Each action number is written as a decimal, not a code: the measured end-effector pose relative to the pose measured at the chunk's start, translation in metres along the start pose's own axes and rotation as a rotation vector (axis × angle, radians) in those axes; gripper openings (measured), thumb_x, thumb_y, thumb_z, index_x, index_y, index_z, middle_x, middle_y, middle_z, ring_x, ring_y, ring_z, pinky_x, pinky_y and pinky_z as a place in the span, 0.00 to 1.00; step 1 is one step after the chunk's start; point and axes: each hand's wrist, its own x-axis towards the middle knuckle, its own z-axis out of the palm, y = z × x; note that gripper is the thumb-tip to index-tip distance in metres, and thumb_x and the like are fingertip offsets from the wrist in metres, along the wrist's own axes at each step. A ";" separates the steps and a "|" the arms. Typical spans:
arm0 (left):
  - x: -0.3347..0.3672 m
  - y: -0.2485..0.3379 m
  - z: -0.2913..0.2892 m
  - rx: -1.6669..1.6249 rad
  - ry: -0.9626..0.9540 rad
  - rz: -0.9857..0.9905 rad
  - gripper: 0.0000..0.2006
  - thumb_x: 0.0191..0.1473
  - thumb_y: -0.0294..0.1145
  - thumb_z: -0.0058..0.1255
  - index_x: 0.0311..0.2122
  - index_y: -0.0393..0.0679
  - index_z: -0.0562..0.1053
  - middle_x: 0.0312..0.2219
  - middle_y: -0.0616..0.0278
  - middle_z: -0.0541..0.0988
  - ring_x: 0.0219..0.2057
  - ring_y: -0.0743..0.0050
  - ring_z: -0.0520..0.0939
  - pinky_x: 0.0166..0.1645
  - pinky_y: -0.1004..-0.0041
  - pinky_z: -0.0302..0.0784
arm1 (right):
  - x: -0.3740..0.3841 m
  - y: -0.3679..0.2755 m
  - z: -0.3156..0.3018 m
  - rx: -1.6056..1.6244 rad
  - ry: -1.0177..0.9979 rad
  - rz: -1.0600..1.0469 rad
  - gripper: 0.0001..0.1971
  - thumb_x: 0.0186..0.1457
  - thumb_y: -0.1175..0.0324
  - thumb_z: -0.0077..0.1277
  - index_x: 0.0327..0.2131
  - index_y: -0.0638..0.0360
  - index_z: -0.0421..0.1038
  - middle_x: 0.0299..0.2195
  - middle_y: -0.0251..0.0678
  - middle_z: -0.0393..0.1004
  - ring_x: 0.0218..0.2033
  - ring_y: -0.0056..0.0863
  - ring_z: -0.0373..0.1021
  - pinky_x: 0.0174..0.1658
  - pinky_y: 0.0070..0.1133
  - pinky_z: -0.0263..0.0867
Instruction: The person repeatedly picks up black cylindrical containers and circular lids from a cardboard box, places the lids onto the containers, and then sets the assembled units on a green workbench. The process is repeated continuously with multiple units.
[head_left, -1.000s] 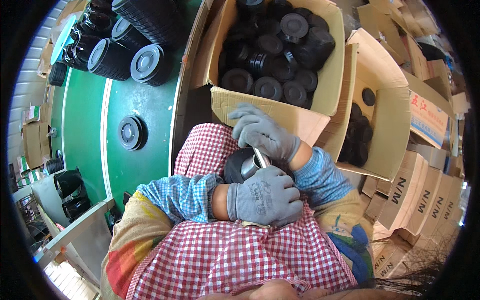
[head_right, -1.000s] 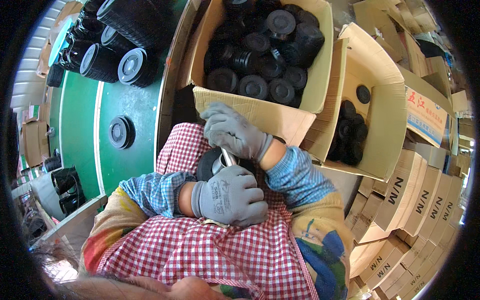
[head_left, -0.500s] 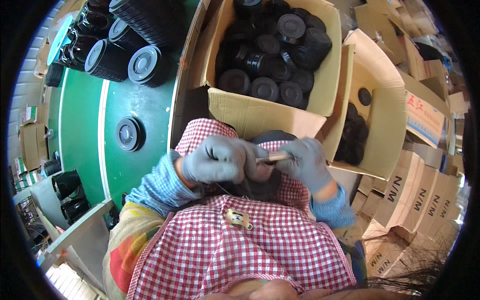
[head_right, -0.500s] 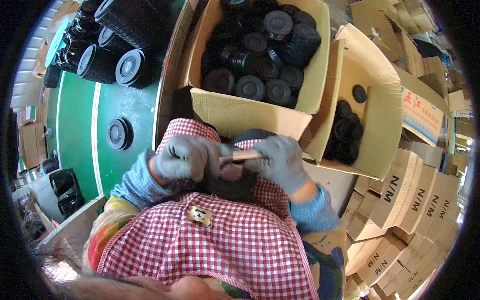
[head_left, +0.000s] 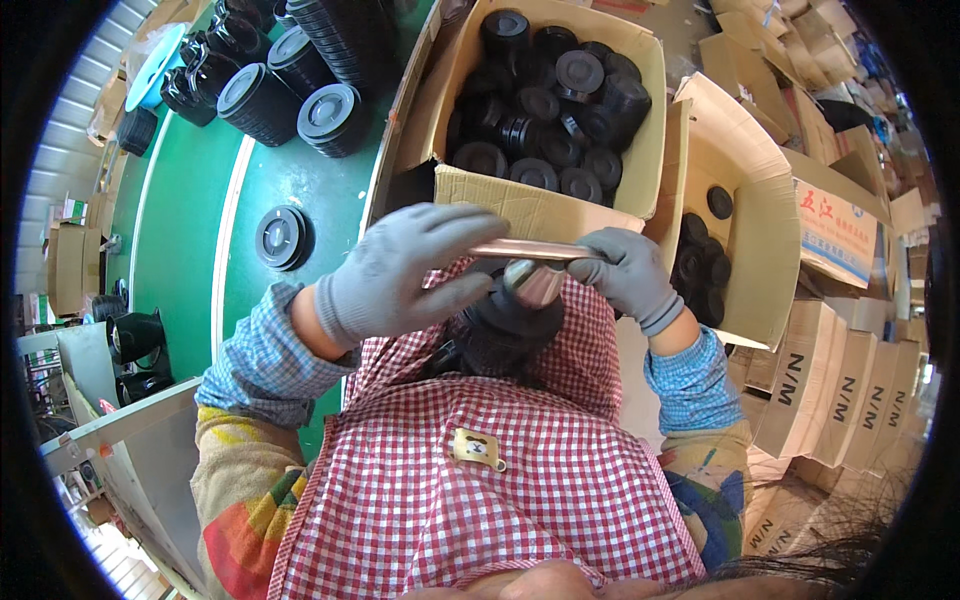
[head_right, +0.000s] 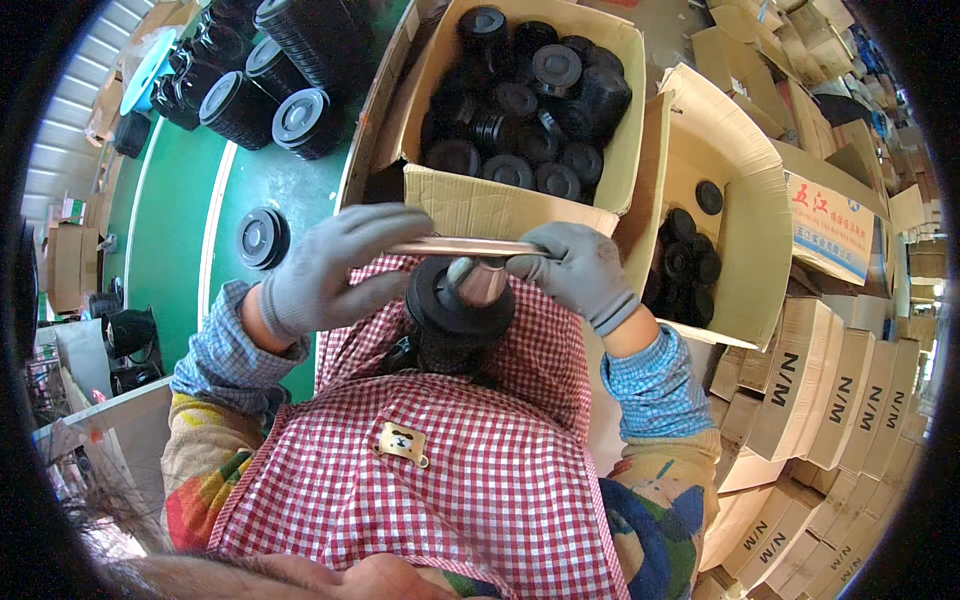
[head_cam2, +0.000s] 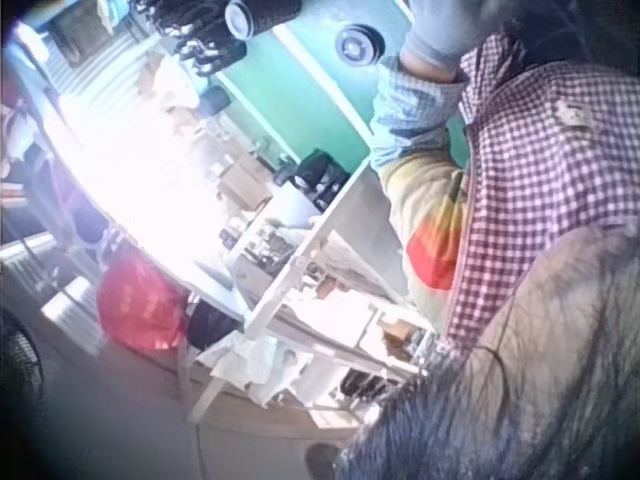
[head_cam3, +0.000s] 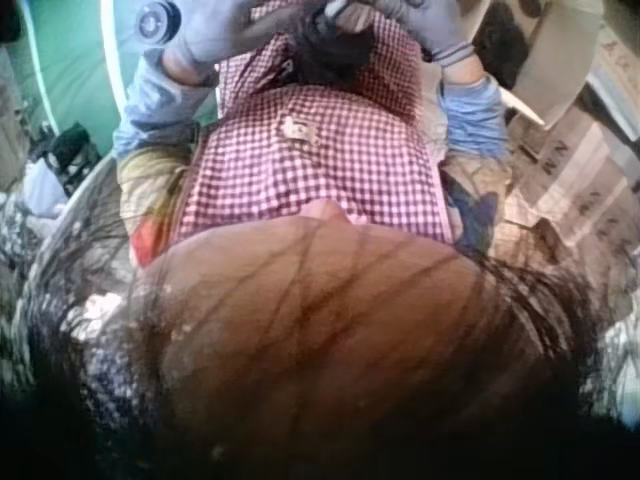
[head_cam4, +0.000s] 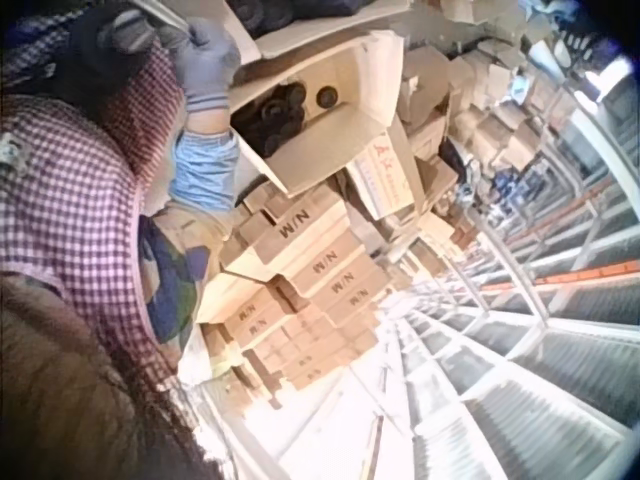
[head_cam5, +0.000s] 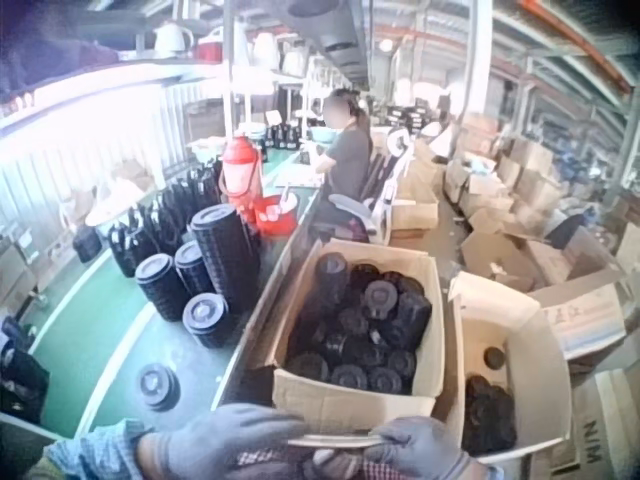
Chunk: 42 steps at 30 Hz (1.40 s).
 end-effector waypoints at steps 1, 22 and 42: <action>0.004 0.001 0.004 0.018 -0.096 -0.070 0.21 0.56 0.38 0.56 0.53 0.39 0.75 0.45 0.47 0.80 0.44 0.47 0.82 0.49 0.58 0.77 | -0.001 -0.004 0.003 -0.041 -0.014 0.003 0.31 0.51 0.35 0.55 0.35 0.58 0.80 0.29 0.42 0.78 0.32 0.43 0.76 0.36 0.33 0.70; 0.037 -0.070 0.022 0.109 -0.437 -0.158 0.14 0.57 0.37 0.58 0.46 0.43 0.78 0.35 0.52 0.81 0.37 0.53 0.83 0.43 0.58 0.78 | 0.024 -0.029 -0.012 -0.281 -0.396 -0.004 0.23 0.62 0.44 0.48 0.34 0.55 0.75 0.27 0.46 0.78 0.29 0.46 0.76 0.34 0.36 0.70; -0.173 -0.241 -0.032 0.601 0.229 -0.862 0.12 0.57 0.39 0.55 0.45 0.49 0.78 0.39 0.53 0.81 0.40 0.48 0.80 0.44 0.57 0.75 | -0.018 -0.012 0.082 0.431 0.101 -0.097 0.28 0.71 0.49 0.37 0.56 0.66 0.71 0.55 0.49 0.72 0.59 0.44 0.67 0.63 0.32 0.61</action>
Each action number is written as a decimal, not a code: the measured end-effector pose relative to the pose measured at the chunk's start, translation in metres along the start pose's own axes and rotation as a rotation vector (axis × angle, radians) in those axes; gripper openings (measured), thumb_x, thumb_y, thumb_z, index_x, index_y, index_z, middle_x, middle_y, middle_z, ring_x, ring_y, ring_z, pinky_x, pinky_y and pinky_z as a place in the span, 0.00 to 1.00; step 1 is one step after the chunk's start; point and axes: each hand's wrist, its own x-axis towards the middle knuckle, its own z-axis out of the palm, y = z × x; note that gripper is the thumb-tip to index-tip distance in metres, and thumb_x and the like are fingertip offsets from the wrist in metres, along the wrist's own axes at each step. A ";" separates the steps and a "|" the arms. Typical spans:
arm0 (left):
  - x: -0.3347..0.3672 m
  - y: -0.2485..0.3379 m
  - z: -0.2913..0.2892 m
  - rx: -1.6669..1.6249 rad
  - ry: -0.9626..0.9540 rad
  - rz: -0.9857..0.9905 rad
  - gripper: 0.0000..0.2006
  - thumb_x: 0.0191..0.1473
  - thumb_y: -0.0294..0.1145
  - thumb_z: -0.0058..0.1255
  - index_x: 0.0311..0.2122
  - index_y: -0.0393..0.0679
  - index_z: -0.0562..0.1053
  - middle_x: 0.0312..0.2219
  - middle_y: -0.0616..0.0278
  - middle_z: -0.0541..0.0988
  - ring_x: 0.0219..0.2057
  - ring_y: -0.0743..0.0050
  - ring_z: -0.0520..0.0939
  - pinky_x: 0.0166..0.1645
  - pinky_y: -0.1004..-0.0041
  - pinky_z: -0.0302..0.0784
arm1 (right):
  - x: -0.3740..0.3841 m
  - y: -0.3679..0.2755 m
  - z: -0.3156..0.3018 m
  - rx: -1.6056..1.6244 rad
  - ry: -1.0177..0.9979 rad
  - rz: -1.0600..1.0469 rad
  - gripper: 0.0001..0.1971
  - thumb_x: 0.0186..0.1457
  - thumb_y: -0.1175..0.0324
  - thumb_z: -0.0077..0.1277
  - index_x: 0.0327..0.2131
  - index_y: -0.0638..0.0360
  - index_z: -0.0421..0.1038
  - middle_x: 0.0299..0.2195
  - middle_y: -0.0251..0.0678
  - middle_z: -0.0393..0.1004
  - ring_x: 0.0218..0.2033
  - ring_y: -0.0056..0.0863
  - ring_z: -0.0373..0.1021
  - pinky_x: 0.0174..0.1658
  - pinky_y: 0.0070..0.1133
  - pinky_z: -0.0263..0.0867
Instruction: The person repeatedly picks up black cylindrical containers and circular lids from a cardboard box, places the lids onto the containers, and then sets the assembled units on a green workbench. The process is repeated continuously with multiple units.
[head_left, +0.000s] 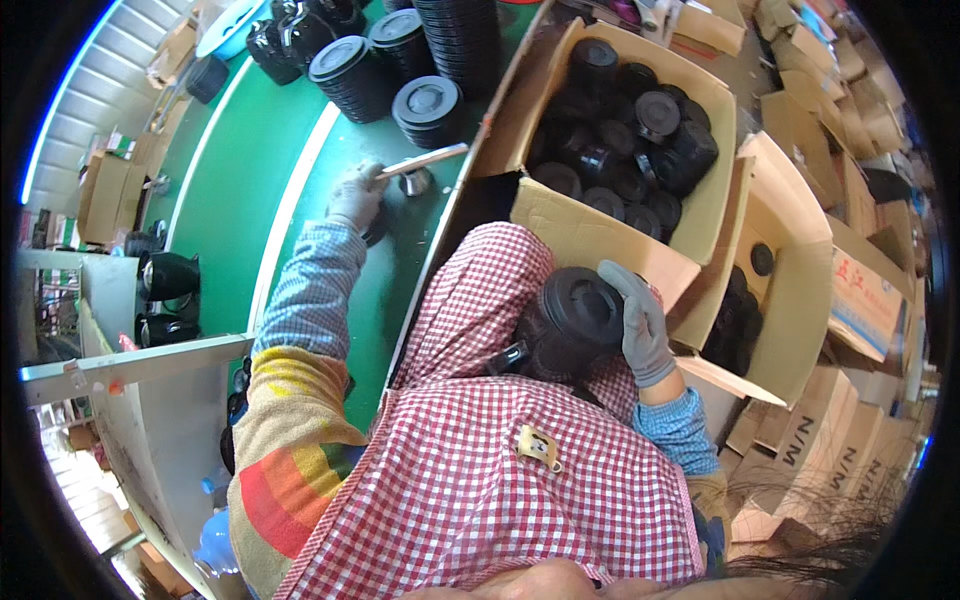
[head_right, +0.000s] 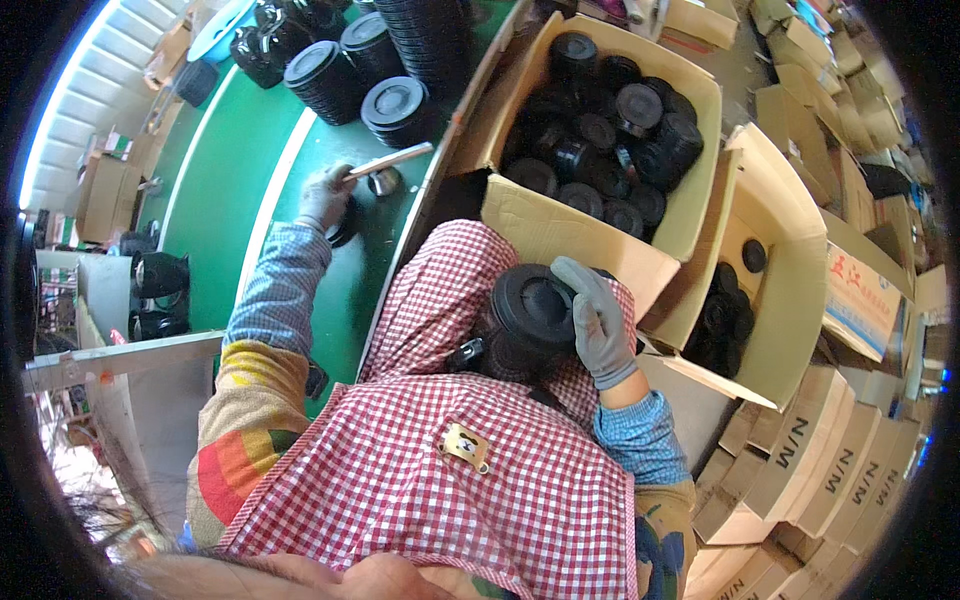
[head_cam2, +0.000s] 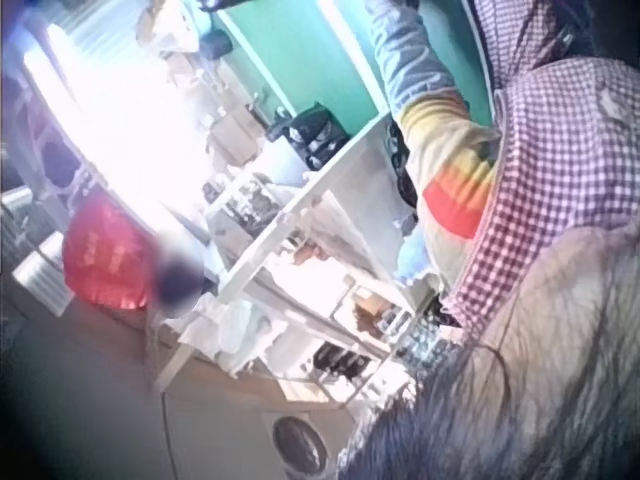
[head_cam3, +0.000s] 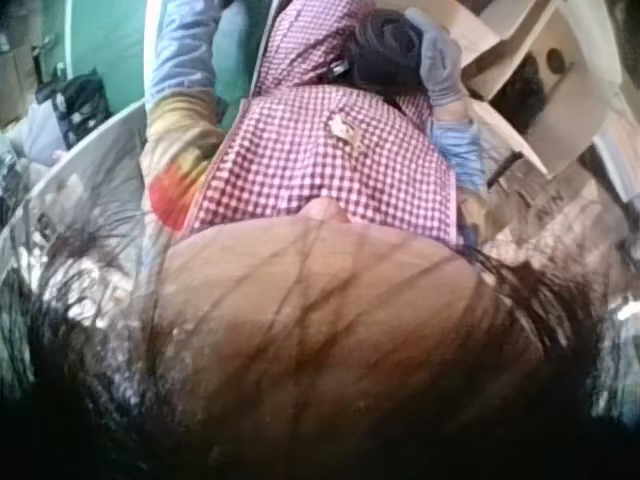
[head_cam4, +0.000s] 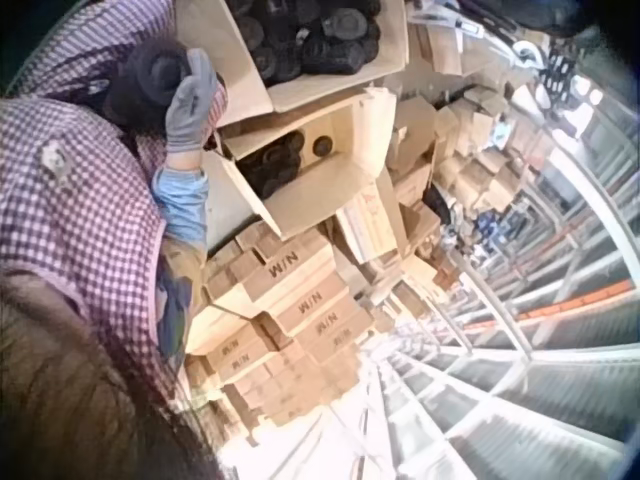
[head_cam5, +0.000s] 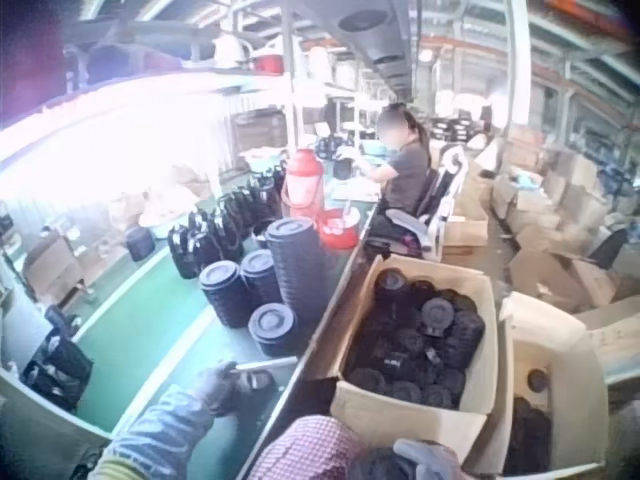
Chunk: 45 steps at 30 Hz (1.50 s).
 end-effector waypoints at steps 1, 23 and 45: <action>0.003 -0.011 0.002 0.096 0.023 -0.039 0.12 0.58 0.40 0.54 0.46 0.52 0.78 0.40 0.54 0.81 0.41 0.49 0.79 0.46 0.55 0.73 | -0.002 -0.001 -0.001 -0.008 -0.054 -0.009 0.28 0.72 0.50 0.33 0.57 0.65 0.69 0.57 0.47 0.71 0.59 0.41 0.67 0.65 0.31 0.59; -0.081 0.250 0.020 -1.596 -0.424 -0.222 0.34 0.69 0.58 0.31 0.61 0.34 0.67 0.54 0.46 0.75 0.56 0.55 0.75 0.65 0.59 0.66 | 0.003 0.003 0.015 -0.194 0.300 -0.126 0.27 0.72 0.54 0.27 0.61 0.65 0.61 0.58 0.48 0.69 0.59 0.38 0.67 0.62 0.32 0.64; -0.055 0.264 0.017 -1.539 -1.008 0.024 0.22 0.66 0.41 0.47 0.59 0.37 0.71 0.54 0.52 0.76 0.56 0.63 0.77 0.64 0.66 0.70 | -0.033 -0.049 0.017 -0.391 0.095 -0.284 0.37 0.69 0.42 0.24 0.63 0.65 0.63 0.62 0.52 0.64 0.65 0.52 0.56 0.68 0.40 0.48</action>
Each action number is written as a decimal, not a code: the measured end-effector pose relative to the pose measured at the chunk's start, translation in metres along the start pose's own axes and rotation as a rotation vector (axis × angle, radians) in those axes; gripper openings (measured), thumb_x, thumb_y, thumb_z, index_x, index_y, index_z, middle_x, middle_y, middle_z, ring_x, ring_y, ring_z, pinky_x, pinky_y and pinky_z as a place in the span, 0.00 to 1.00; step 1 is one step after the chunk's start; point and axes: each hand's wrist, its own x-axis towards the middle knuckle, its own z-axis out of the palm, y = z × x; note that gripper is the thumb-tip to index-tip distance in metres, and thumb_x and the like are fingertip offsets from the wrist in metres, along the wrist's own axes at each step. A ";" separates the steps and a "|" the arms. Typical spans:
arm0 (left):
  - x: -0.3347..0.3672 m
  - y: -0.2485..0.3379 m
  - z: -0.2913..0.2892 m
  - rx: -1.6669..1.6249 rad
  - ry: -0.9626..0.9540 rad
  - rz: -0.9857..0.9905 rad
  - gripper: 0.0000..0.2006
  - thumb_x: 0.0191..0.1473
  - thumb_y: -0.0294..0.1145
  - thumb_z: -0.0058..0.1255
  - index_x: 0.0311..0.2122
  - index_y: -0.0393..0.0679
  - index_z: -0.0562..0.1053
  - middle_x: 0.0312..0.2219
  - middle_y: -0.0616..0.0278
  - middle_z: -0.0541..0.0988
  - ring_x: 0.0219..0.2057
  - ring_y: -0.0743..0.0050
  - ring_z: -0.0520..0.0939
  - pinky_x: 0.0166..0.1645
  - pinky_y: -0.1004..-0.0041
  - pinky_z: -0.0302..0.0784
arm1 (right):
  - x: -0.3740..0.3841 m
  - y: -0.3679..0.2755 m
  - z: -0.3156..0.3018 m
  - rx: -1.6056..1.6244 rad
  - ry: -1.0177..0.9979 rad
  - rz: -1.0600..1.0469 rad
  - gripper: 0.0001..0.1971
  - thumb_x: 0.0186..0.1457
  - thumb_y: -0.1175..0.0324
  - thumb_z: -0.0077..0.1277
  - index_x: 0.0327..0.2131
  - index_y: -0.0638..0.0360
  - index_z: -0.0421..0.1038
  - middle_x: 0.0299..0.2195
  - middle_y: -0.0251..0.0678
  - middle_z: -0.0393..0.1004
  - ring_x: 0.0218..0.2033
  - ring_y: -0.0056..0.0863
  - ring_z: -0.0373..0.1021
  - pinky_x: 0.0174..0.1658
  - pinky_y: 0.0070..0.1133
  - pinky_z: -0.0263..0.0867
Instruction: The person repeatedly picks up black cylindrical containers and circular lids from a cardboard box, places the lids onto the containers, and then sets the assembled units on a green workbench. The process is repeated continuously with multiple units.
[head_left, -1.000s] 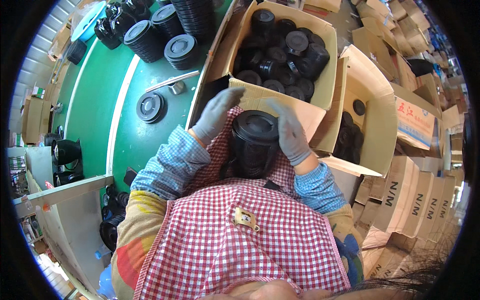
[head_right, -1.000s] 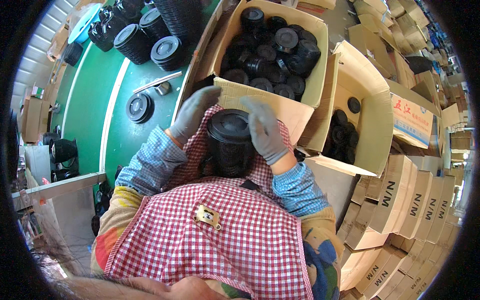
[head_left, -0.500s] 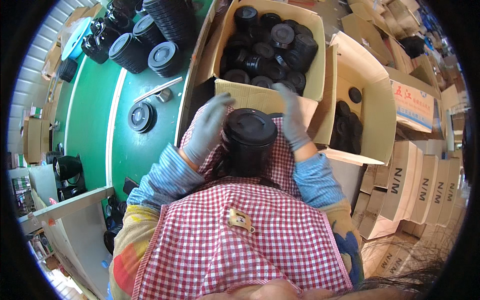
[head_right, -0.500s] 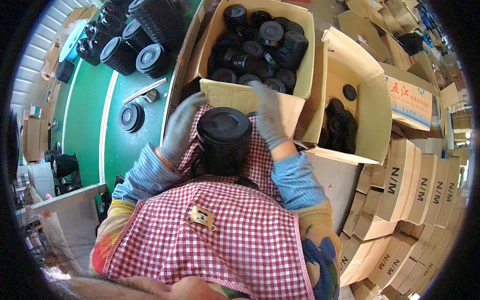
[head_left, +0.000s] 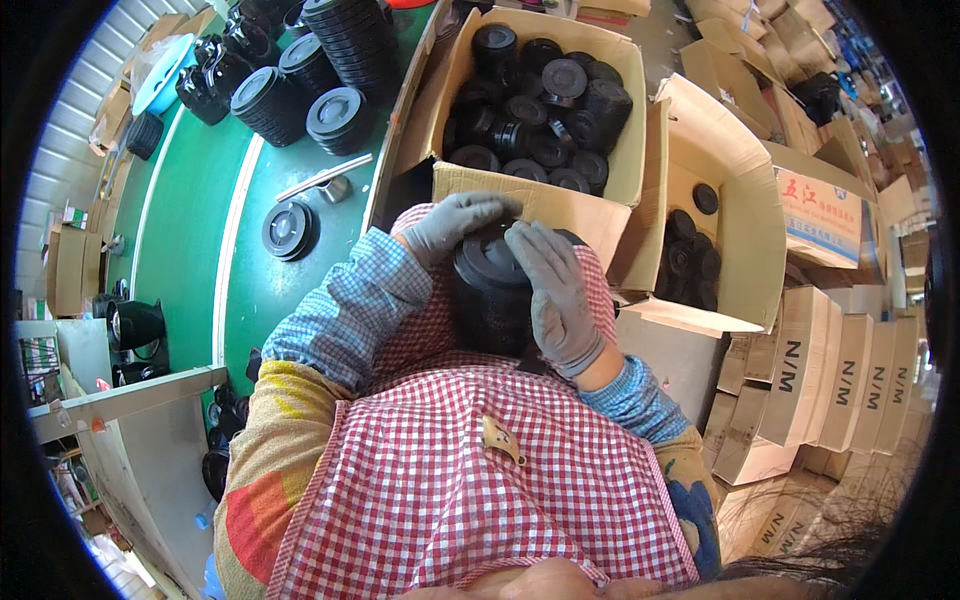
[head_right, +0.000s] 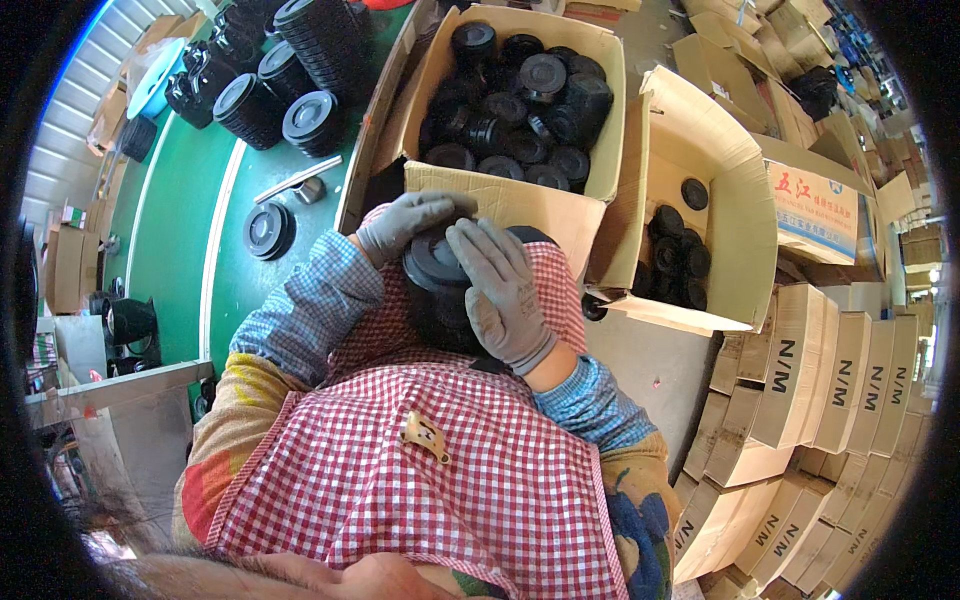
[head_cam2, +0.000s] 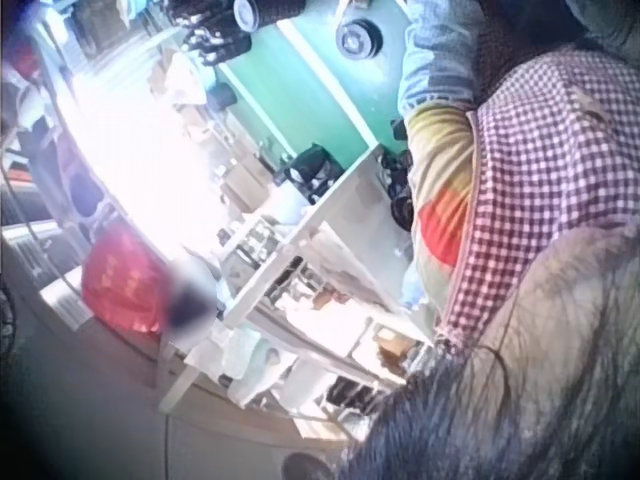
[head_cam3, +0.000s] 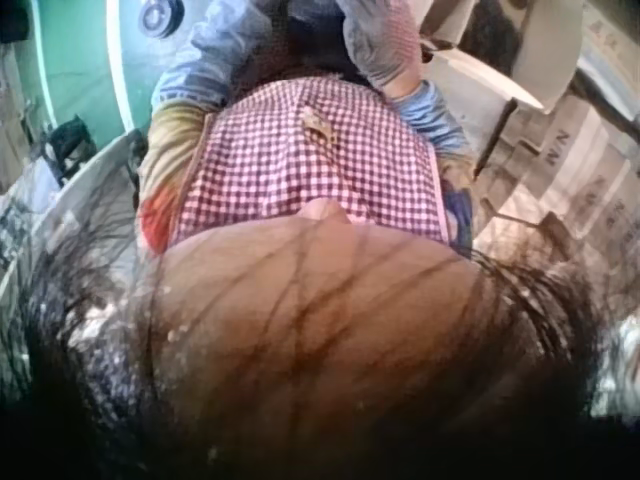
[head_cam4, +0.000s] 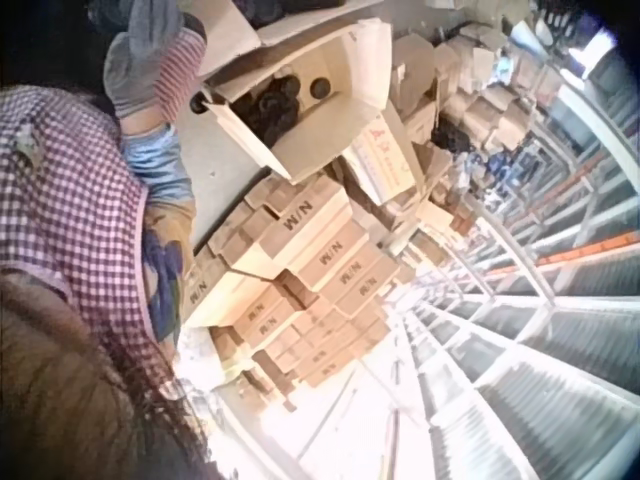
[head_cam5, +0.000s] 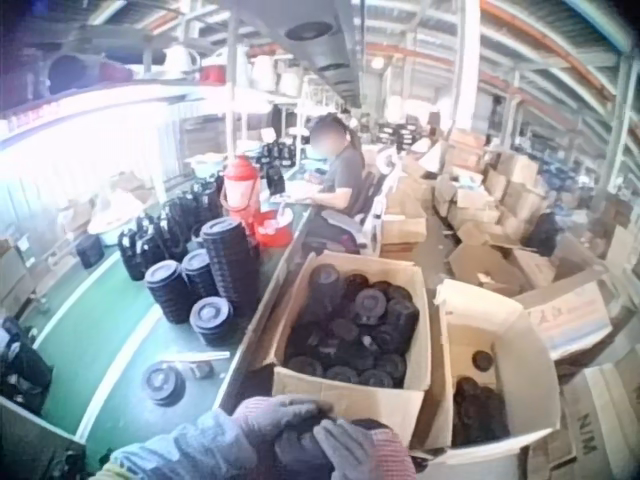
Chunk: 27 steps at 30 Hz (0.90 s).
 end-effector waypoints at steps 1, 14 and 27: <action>0.001 0.002 -0.002 0.041 0.035 0.086 0.26 0.68 0.48 0.43 0.60 0.36 0.69 0.55 0.53 0.76 0.57 0.63 0.76 0.65 0.64 0.68 | 0.005 0.001 -0.004 -0.009 -0.004 -0.023 0.37 0.69 0.42 0.24 0.63 0.65 0.63 0.61 0.52 0.64 0.65 0.52 0.56 0.68 0.40 0.49; -0.017 -0.012 -0.005 -0.280 0.380 0.318 0.39 0.68 0.62 0.28 0.66 0.34 0.60 0.63 0.44 0.65 0.65 0.53 0.67 0.71 0.59 0.58 | 0.025 0.069 -0.001 0.045 0.277 -0.050 0.40 0.69 0.38 0.18 0.66 0.63 0.57 0.65 0.48 0.60 0.69 0.44 0.53 0.71 0.34 0.45; -0.033 -0.012 0.002 0.410 -0.235 0.198 0.22 0.71 0.36 0.37 0.64 0.36 0.64 0.58 0.51 0.72 0.60 0.63 0.72 0.66 0.66 0.66 | -0.020 0.015 0.008 -0.136 -0.278 0.007 0.28 0.67 0.52 0.41 0.60 0.64 0.66 0.61 0.53 0.65 0.65 0.54 0.57 0.69 0.42 0.50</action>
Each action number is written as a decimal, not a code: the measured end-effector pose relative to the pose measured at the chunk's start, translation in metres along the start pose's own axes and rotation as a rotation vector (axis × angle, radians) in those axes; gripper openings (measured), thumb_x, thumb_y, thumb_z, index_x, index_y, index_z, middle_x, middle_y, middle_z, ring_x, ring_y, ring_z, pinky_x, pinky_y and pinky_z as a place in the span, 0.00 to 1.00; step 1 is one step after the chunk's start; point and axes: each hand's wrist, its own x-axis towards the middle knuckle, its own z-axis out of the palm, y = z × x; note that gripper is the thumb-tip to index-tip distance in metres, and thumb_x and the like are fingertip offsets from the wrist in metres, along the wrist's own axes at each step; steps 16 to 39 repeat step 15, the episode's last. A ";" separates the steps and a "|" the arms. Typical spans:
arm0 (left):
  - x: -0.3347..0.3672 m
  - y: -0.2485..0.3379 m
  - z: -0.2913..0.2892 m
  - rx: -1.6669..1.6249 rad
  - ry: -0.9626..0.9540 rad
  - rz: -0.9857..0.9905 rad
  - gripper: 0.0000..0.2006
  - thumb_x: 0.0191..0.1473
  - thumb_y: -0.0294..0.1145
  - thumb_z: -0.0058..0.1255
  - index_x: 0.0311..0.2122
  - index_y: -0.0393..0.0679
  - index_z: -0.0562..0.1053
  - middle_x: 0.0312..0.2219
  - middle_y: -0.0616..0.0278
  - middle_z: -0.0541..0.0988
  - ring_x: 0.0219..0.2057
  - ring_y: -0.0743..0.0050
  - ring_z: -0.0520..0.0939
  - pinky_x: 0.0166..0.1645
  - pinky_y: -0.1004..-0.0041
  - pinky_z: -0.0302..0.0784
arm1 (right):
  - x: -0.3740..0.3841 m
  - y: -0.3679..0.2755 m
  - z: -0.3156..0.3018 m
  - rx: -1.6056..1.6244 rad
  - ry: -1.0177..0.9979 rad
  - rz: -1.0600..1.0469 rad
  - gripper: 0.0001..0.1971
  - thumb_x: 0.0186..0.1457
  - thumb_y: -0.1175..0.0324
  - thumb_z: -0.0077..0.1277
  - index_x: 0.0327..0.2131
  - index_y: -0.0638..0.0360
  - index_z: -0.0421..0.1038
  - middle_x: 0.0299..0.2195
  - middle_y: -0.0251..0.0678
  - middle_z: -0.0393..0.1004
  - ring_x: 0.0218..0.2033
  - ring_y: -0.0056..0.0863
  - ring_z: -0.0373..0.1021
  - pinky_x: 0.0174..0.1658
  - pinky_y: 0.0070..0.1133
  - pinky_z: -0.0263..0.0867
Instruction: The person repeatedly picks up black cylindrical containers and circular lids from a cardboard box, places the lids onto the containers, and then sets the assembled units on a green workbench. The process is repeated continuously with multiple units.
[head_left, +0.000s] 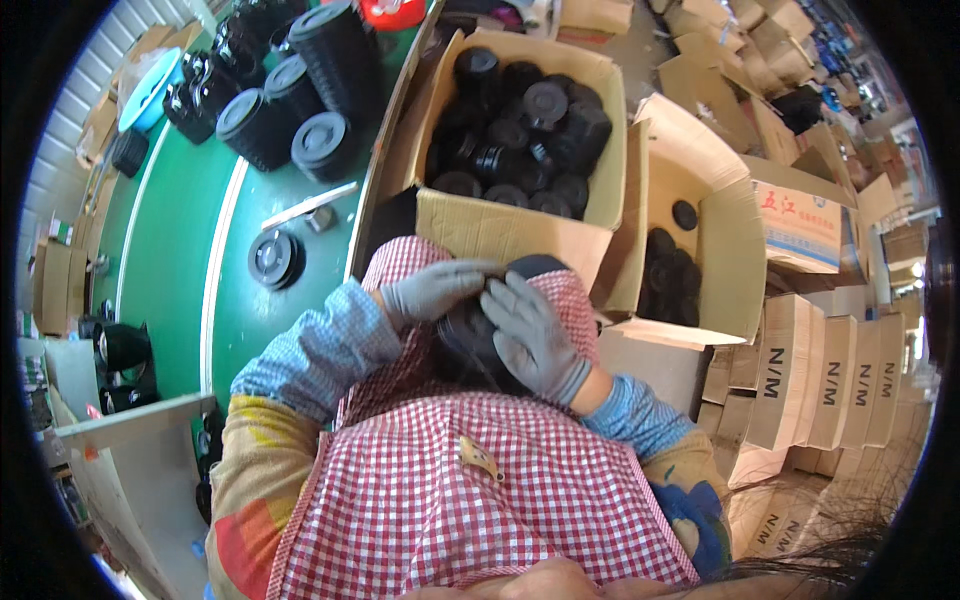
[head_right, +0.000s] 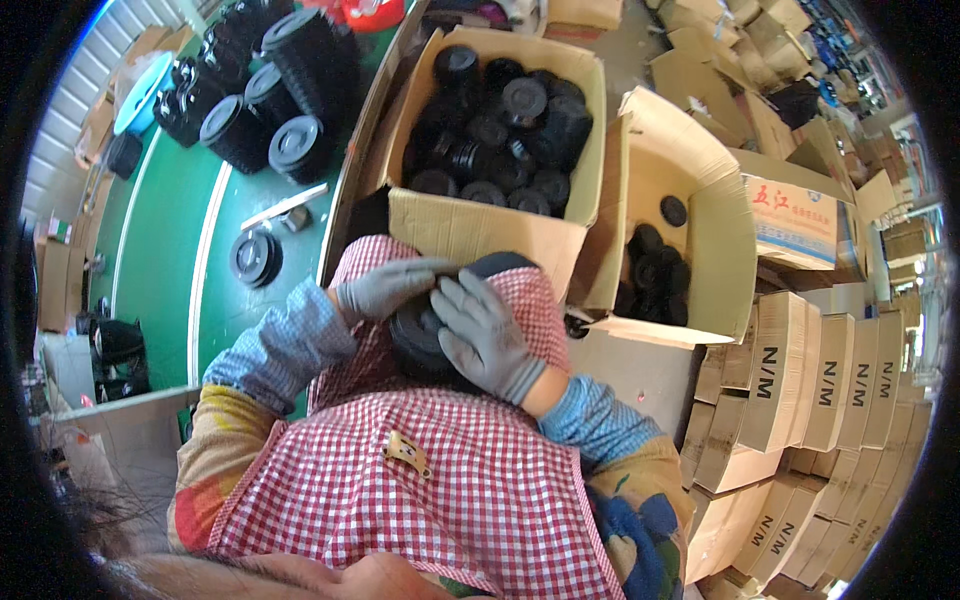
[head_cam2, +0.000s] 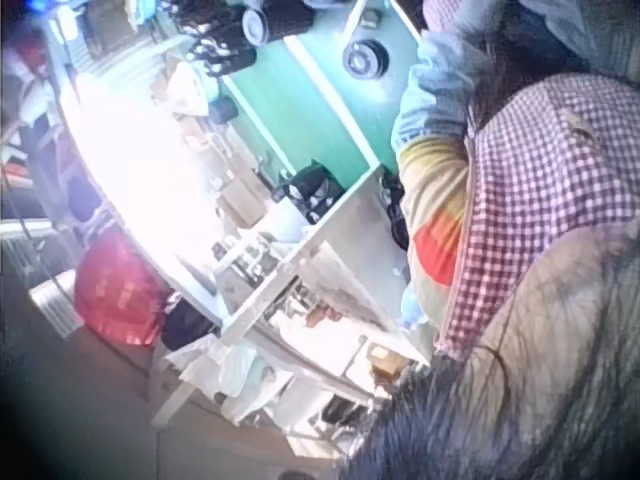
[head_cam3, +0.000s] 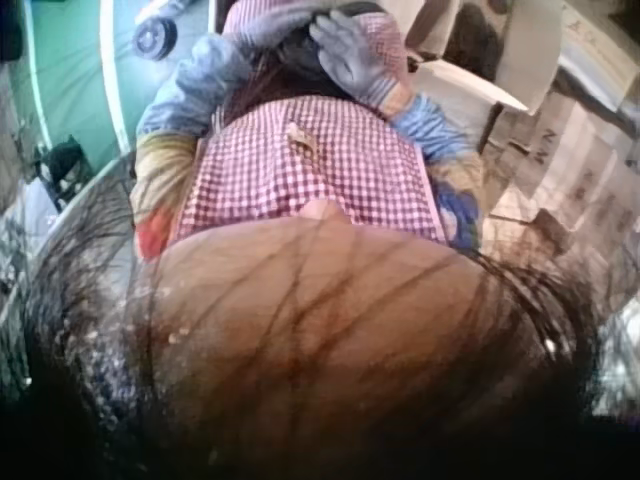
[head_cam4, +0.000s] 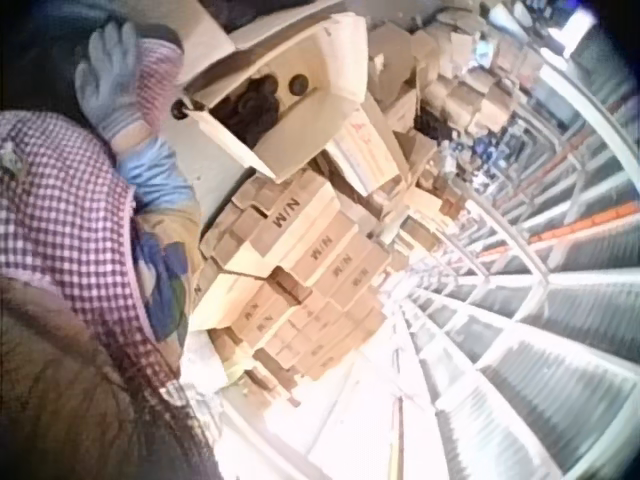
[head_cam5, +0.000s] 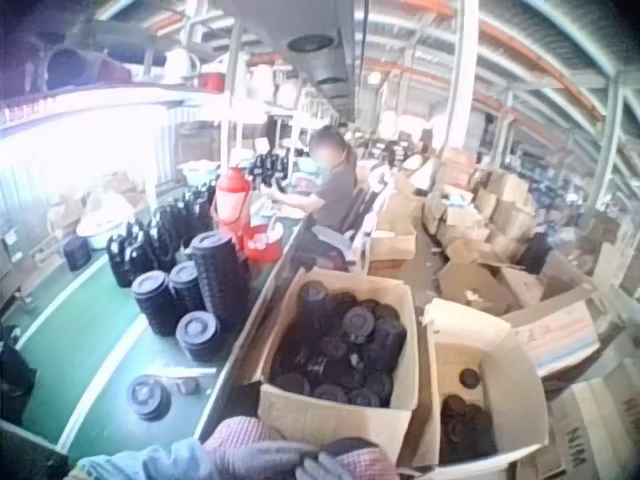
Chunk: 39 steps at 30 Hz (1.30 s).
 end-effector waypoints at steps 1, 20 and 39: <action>0.004 0.000 0.003 0.062 -0.065 -0.023 0.22 0.71 0.35 0.35 0.64 0.36 0.64 0.59 0.49 0.71 0.61 0.61 0.71 0.67 0.64 0.65 | -0.005 0.005 -0.007 0.001 -0.037 -0.043 0.29 0.66 0.51 0.43 0.61 0.65 0.65 0.62 0.53 0.64 0.66 0.54 0.55 0.69 0.41 0.50; 0.133 0.052 0.022 0.885 -0.329 -0.181 0.30 0.60 0.61 0.46 0.36 0.39 0.81 0.33 0.46 0.84 0.39 0.46 0.84 0.48 0.54 0.76 | 0.049 -0.015 0.009 -0.372 -0.044 -0.502 0.41 0.54 0.44 0.53 0.69 0.40 0.53 0.73 0.44 0.41 0.74 0.49 0.35 0.70 0.54 0.24; 0.133 0.052 0.022 0.885 -0.329 -0.181 0.30 0.60 0.61 0.46 0.36 0.39 0.81 0.33 0.46 0.84 0.39 0.46 0.84 0.48 0.54 0.76 | 0.049 -0.015 0.009 -0.372 -0.044 -0.502 0.41 0.54 0.44 0.53 0.69 0.40 0.53 0.73 0.44 0.41 0.74 0.49 0.35 0.70 0.54 0.24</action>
